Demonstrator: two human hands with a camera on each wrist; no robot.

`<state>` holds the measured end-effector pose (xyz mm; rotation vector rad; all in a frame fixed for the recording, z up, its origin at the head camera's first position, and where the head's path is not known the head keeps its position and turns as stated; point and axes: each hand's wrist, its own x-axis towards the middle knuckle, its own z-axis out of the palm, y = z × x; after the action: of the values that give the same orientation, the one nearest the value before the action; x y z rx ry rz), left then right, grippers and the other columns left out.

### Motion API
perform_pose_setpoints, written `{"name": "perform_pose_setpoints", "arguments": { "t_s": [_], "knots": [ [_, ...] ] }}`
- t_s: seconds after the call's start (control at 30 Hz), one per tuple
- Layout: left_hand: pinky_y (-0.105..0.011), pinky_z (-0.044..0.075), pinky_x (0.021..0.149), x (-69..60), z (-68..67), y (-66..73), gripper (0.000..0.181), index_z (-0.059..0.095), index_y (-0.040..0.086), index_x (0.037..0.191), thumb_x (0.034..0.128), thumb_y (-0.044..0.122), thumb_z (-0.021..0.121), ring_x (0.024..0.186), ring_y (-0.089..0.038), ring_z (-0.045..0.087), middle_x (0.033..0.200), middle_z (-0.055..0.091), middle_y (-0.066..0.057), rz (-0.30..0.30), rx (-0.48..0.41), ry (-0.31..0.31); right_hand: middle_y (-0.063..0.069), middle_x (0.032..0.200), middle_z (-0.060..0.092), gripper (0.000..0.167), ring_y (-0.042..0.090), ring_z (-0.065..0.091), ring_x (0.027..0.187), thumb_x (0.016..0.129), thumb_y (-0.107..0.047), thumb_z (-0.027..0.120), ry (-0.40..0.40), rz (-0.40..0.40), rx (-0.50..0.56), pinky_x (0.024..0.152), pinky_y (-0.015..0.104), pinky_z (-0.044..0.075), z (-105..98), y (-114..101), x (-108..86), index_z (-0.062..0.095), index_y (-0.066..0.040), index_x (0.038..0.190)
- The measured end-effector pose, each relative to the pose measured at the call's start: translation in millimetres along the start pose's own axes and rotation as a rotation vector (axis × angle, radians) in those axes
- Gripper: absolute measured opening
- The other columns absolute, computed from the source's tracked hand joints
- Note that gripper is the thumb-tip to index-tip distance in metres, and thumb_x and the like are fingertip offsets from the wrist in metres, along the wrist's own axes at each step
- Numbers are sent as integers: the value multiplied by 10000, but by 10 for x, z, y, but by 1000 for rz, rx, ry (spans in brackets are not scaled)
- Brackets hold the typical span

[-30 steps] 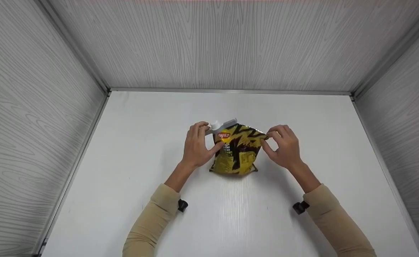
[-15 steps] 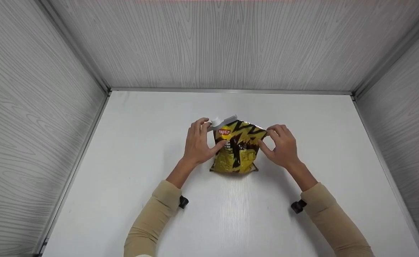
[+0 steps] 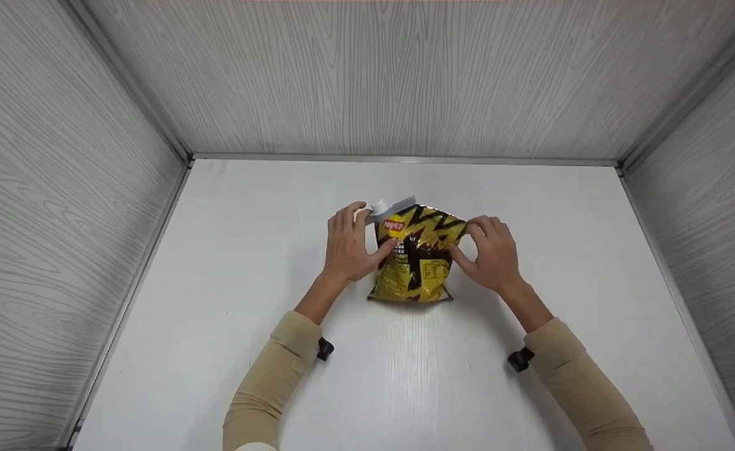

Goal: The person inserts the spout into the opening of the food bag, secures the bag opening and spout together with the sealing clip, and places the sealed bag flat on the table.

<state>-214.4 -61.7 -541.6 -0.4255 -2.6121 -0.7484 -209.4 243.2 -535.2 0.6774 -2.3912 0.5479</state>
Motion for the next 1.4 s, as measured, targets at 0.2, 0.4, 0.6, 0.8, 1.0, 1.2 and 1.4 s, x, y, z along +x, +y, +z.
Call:
{"name": "perform_pose_setpoints", "arguments": {
  "t_s": [0.2, 0.4, 0.6, 0.8, 1.0, 1.2, 1.4],
  "knots": [
    [-541, 365, 1160, 44, 47, -30, 790, 558, 41, 1406, 936, 673, 614, 1372, -322, 457, 1497, 472, -143, -18, 23, -26, 187, 1073, 662, 380, 399, 625, 980, 932, -358, 757, -36, 48, -11, 886, 568, 521, 40, -3, -2, 669, 4, 1008],
    [-543, 341, 1182, 77, 82, -87, 798, 540, 41, 1423, 944, 677, 593, 1392, -325, 436, 1510, 452, -147, -36, 25, -51, 188, 1098, 662, 387, 402, 631, 1016, 924, -365, 779, -65, 71, -14, 925, 574, 514, 74, -32, -13, 672, -8, 1028],
    [-544, 325, 1193, 94, 103, -111, 814, 508, 52, 1452, 953, 692, 568, 1402, -331, 422, 1523, 431, -148, -41, 30, -76, 187, 1131, 659, 398, 403, 626, 1058, 944, -376, 768, -114, 102, -19, 957, 574, 509, 98, -37, -31, 665, -7, 1052],
    [-548, 329, 1188, 129, 118, -132, 818, 499, 75, 1459, 951, 713, 563, 1402, -333, 429, 1519, 435, -141, -37, 38, -72, 183, 1156, 650, 412, 397, 624, 1067, 947, -387, 768, -130, 95, -36, 967, 571, 505, 140, -12, -31, 648, -19, 1087],
    [-553, 332, 1186, 152, 143, -154, 845, 494, 85, 1481, 939, 731, 555, 1411, -328, 430, 1539, 434, -135, -48, 49, -97, 186, 1177, 646, 441, 394, 612, 1077, 948, -404, 760, -156, 112, -35, 977, 563, 495, 170, 11, -37, 649, -17, 1125],
    [-559, 331, 1186, 183, 159, -170, 852, 506, 80, 1475, 938, 740, 552, 1413, -326, 435, 1532, 451, -136, -50, 64, -107, 198, 1213, 639, 481, 409, 603, 1134, 972, -449, 728, -208, 129, -51, 1024, 581, 482, 188, 24, -35, 646, -14, 1161],
    [-561, 322, 1192, 216, 189, -200, 849, 507, 82, 1475, 952, 751, 516, 1429, -326, 424, 1540, 445, -133, -62, 84, -131, 196, 1249, 635, 506, 412, 595, 1188, 973, -471, 714, -252, 144, -56, 1068, 588, 465, 210, 39, -29, 647, -31, 1213]
  ]
}}
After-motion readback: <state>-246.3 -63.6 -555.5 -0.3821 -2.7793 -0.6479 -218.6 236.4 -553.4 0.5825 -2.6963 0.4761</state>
